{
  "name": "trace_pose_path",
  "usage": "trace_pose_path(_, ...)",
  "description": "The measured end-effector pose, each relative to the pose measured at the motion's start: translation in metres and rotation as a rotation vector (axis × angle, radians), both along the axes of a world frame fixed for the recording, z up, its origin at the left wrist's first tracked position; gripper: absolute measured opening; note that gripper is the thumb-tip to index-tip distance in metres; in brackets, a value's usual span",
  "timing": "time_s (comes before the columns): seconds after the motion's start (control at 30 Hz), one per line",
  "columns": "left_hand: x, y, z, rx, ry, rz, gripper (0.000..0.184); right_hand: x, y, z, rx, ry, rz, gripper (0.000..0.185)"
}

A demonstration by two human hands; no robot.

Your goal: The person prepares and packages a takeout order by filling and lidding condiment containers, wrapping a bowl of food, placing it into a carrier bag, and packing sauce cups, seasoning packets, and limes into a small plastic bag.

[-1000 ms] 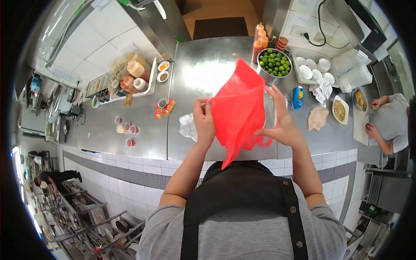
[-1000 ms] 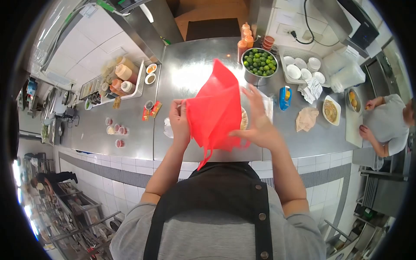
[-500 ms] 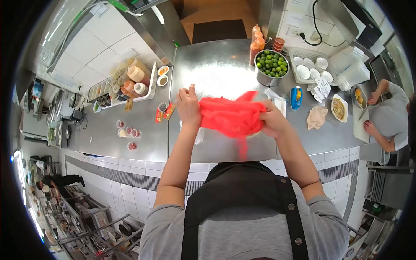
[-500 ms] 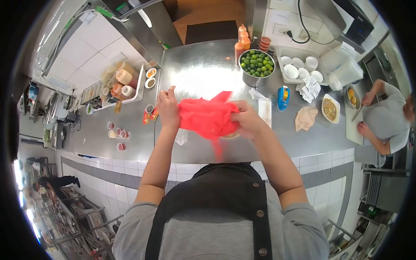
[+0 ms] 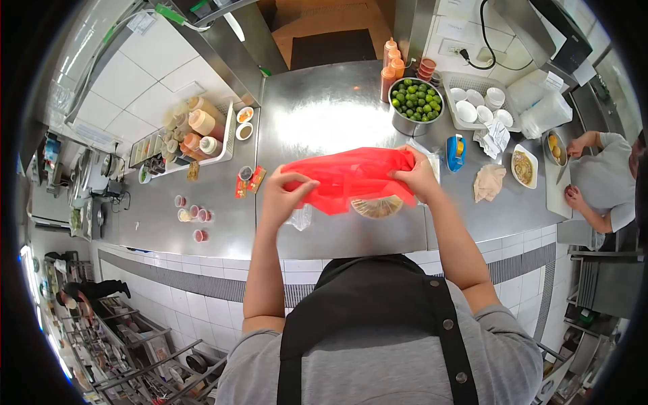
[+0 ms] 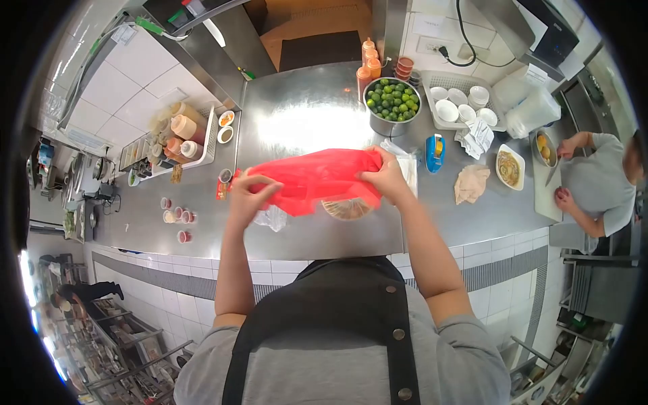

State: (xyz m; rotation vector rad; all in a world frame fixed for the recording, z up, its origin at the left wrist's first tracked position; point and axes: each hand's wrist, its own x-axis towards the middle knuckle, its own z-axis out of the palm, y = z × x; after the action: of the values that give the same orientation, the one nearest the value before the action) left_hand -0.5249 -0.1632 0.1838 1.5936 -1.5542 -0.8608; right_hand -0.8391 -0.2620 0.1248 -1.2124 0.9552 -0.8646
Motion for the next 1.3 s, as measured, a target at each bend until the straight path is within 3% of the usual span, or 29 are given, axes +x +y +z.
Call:
trace_pose_path(0.03, -0.010, -0.001, -0.008, 0.003, -0.246, 0.035, 0.035, 0.002, -0.006, -0.006, -0.147, 0.141, -0.141, 0.033)
trace_pose_path(0.1, -0.036, 0.005, -0.026, 0.007, -0.472, 0.212, 0.035, 0.009, -0.014, -0.003, -0.438, 0.421, -0.424, 0.032)
trace_pose_path(0.13, -0.041, 0.008, -0.033, 0.026, -0.454, 0.243, 0.036, 0.012, -0.014, 0.007, -0.434, 0.389, -0.547, 0.026)
trace_pose_path(0.23, -0.055, 0.008, -0.038, -0.097, -0.636, 0.200, 0.038, 0.002, -0.035, -0.001, -0.766, 0.774, -0.524, 0.021)
trace_pose_path(0.27, -0.047, 0.004, -0.048, -0.097, -0.585, 0.203, 0.040, -0.002, -0.042, -0.001, -0.656, 0.996, -0.363, 0.031)
trace_pose_path(0.33, -0.005, -0.011, -0.073, -0.093, -0.483, 0.208, 0.044, -0.008, -0.054, 0.008, -0.499, 0.700, -0.080, 0.042)
trace_pose_path(0.4, 0.029, -0.017, -0.064, -0.082, -0.498, 0.302, 0.053, -0.008, -0.049, 0.025, -0.327, 0.467, 0.090, 0.059)
trace_pose_path(0.5, 0.054, -0.016, -0.054, -0.009, -0.397, 0.428, 0.059, -0.004, -0.029, 0.000, -0.536, 0.706, 0.146, 0.057)
trace_pose_path(0.6, 0.048, -0.017, -0.051, 0.067, -0.430, 0.478, 0.080, 0.011, 0.024, -0.023, -0.683, 0.861, 0.266, 0.044)
trace_pose_path(0.7, 0.033, -0.018, -0.053, 0.145, -0.637, 0.358, 0.105, 0.024, 0.054, -0.038, -0.682, 0.932, 0.238, 0.034)
trace_pose_path(0.73, 0.034, -0.020, -0.063, 0.211, -0.603, 0.301, 0.123, 0.028, 0.058, -0.042, -0.671, 0.959, 0.212, 0.031)
trace_pose_path(0.97, 0.028, -0.031, -0.062, 0.277, -0.382, 0.085, 0.121, 0.016, 0.049, -0.035, -0.647, 0.869, 0.280, 0.021)
trace_pose_path(1.07, 0.034, -0.031, -0.087, 0.256, -0.208, -0.018, 0.116, -0.002, 0.043, -0.030, -0.546, 0.861, 0.224, 0.021)
trace_pose_path(1.13, 0.029, -0.026, -0.107, 0.276, -0.167, -0.062, 0.118, -0.012, 0.039, 0.001, -0.370, 0.866, 0.146, 0.023)
trace_pose_path(1.3, -0.022, -0.018, -0.122, 0.399, -0.054, -0.226, 0.119, -0.017, 0.054, 0.105, -0.395, 0.776, 0.101, 0.022)
